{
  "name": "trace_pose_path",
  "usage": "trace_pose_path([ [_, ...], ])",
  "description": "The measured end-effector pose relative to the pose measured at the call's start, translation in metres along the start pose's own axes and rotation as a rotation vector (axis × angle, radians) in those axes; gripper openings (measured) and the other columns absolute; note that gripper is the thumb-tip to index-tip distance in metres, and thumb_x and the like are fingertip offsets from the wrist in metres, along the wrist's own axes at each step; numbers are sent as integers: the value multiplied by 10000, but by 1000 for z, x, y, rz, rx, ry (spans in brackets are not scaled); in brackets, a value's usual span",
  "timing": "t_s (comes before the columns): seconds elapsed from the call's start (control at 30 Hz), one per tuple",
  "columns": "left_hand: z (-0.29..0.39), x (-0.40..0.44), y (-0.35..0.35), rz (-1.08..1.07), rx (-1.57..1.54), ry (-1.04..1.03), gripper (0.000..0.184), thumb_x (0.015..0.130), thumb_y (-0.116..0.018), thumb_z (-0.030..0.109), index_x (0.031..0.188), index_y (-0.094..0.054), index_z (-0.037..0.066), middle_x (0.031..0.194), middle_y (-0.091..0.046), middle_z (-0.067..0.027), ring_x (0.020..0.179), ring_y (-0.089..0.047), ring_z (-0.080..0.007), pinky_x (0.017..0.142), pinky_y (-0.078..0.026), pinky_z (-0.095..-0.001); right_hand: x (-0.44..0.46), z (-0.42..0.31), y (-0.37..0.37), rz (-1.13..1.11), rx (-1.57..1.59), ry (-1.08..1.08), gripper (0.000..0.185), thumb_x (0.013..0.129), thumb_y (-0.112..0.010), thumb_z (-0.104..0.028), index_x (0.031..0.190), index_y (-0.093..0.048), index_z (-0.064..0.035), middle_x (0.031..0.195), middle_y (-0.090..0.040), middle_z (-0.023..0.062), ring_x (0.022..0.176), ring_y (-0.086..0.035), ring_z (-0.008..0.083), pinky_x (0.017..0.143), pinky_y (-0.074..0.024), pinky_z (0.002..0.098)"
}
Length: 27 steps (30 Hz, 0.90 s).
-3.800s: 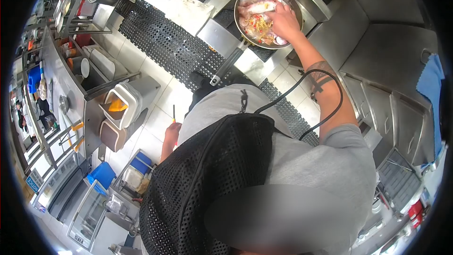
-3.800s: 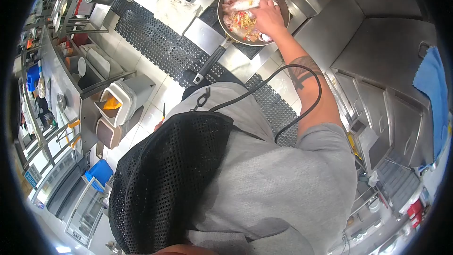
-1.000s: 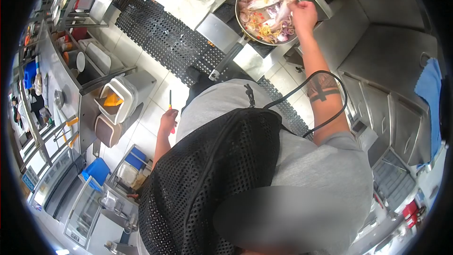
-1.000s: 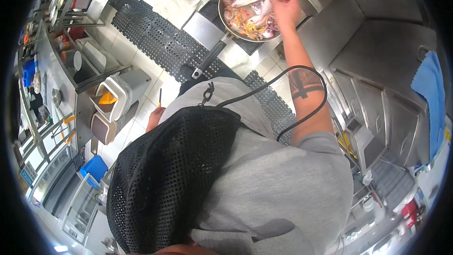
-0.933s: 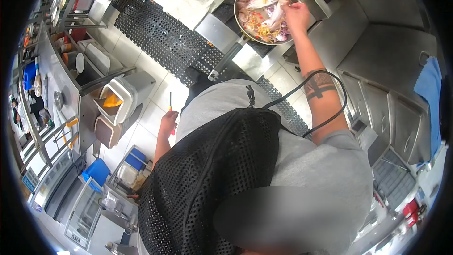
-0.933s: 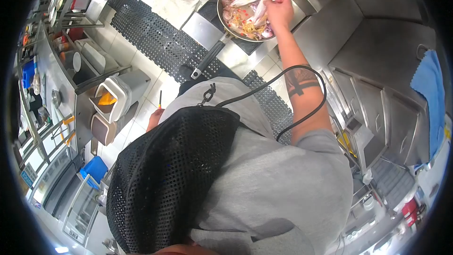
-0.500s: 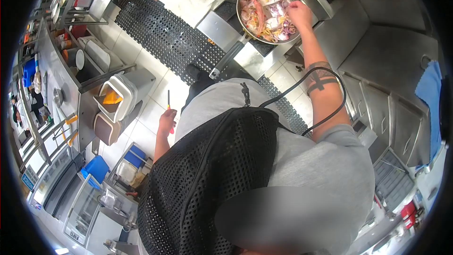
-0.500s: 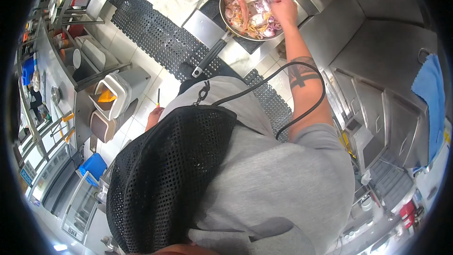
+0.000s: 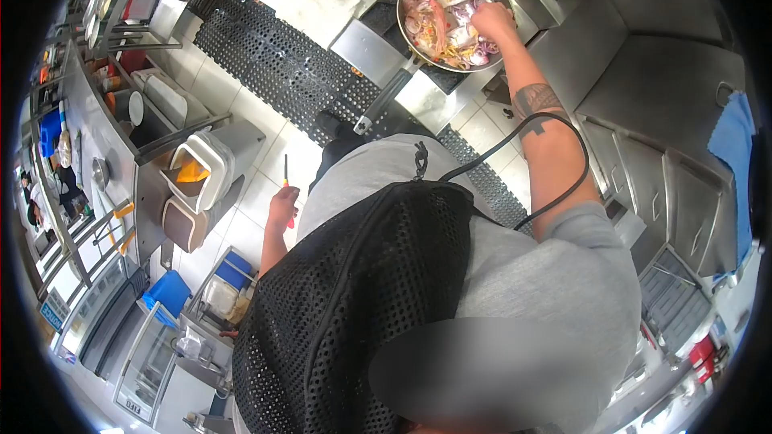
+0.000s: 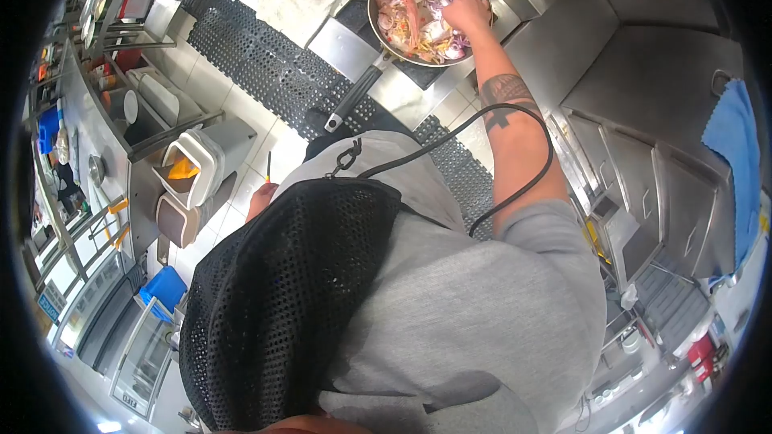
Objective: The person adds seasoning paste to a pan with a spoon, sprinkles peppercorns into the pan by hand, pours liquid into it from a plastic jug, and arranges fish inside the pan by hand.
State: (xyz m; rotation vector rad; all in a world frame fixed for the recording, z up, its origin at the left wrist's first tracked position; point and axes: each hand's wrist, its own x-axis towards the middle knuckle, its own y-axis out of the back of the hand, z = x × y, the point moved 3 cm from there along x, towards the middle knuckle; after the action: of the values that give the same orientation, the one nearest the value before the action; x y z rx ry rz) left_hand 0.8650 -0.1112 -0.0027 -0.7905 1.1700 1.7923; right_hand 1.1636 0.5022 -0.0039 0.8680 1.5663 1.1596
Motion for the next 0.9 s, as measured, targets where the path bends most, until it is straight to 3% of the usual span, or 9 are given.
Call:
trace_pose_path([
  [0.17, 13, -4, 1, 36, 29, -22, 299, 950, -583, 210, 1165, -661, 17, 863, -656, -87, 603, -583, -166, 555, -482, -307, 28, 4, -26, -21, 44, 19, 340, 775, -556, -252, 1022, -760, -135, 1090, -712, 169, 1051, -660, 362, 919, -504, 469],
  [0.4, -7, 2, -16, -20, -13, -6, 295, 960, -584, 223, 1170, -667, 33, 848, -652, -87, 615, -584, -162, 564, -484, -315, 0, -15, 5, -49, 301, -59, 365, 724, -601, -233, 1032, -752, -107, 1104, -705, 184, 1050, -668, 356, 891, -530, 421],
  [0.63, -4, -12, -14, 16, 70, -2, 297, 964, -582, 221, 1176, -663, 31, 841, -648, -85, 610, -578, -161, 562, -482, -314, -6, -28, 18, -131, 225, -182, 394, 797, -618, -276, 1117, -729, -73, 1205, -687, 164, 1138, -653, 325, 941, -527, 411],
  [0.7, -1, -15, -11, 45, 59, 17, 291, 964, -581, 215, 1170, -664, 28, 855, -650, -82, 612, -579, -159, 561, -482, -313, -12, -31, 27, -112, 273, -218, 431, 752, -649, -282, 1085, -727, -20, 1166, -694, 198, 1107, -662, 349, 934, -523, 418],
  [0.9, 3, -12, -8, 13, 11, 6, 290, 962, -575, 206, 1170, -661, 24, 904, -658, -81, 613, -577, -158, 568, -484, -310, -7, -16, 29, -50, 301, -194, 412, 740, -680, -338, 984, -752, -14, 1037, -724, 203, 992, -701, 348, 870, -538, 420],
])
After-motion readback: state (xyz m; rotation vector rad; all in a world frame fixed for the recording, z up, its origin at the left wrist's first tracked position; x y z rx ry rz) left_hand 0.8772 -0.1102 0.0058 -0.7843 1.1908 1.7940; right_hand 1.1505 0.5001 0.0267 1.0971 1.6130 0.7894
